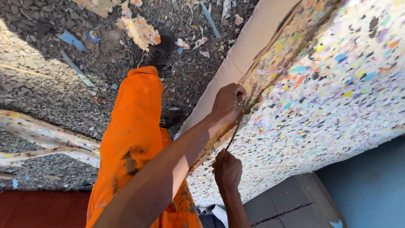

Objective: The person uses a long metal blade to cut a large, multicolored block of compressed foam or insulation material. They slice along the edge of the block, separating a long strip from the main piece and then cutting that strip into smaller sections.

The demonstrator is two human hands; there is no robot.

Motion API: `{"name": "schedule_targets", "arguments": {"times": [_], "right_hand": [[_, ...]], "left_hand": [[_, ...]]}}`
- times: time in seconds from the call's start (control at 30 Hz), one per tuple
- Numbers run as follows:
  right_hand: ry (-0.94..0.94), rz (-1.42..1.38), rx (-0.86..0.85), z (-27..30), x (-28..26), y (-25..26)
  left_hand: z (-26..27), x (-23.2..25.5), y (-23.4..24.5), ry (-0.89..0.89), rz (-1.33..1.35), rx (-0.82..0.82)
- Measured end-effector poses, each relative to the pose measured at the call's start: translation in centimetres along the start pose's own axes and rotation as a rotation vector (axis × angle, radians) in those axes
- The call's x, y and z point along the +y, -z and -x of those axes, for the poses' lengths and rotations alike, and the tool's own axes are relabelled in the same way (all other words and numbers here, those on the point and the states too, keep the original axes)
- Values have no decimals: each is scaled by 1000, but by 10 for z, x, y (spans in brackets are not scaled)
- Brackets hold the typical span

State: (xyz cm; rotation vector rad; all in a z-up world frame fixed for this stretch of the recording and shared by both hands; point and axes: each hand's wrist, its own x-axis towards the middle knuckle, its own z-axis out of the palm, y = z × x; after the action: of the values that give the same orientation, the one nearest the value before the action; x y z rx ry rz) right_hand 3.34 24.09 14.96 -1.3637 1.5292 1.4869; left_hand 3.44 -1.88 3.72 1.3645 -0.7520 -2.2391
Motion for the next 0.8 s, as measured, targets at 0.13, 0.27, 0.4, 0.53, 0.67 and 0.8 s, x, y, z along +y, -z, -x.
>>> {"name": "schedule_targets", "arguments": {"times": [0.13,0.27,0.4,0.53,0.67,0.8], "right_hand": [[-30,-8,17,-35,27,37],[-65,-185,95,-47,45,92],[-24,-318,-111,19,-6,30],[-3,-59,7,-43,24,43],[-76,-122,181,-50,37,64],[-43,-244,166,-9,21,14]], "left_hand": [[-33,-53,1,-82,-159,2],[-19,-98,3,-149,-312,-10],[-45,-99,12,-141,-276,25],[-76,-122,8,-109,-378,124],[2,-36,39,85,-607,89],[-13,-73,27,54,-433,-161]]}}
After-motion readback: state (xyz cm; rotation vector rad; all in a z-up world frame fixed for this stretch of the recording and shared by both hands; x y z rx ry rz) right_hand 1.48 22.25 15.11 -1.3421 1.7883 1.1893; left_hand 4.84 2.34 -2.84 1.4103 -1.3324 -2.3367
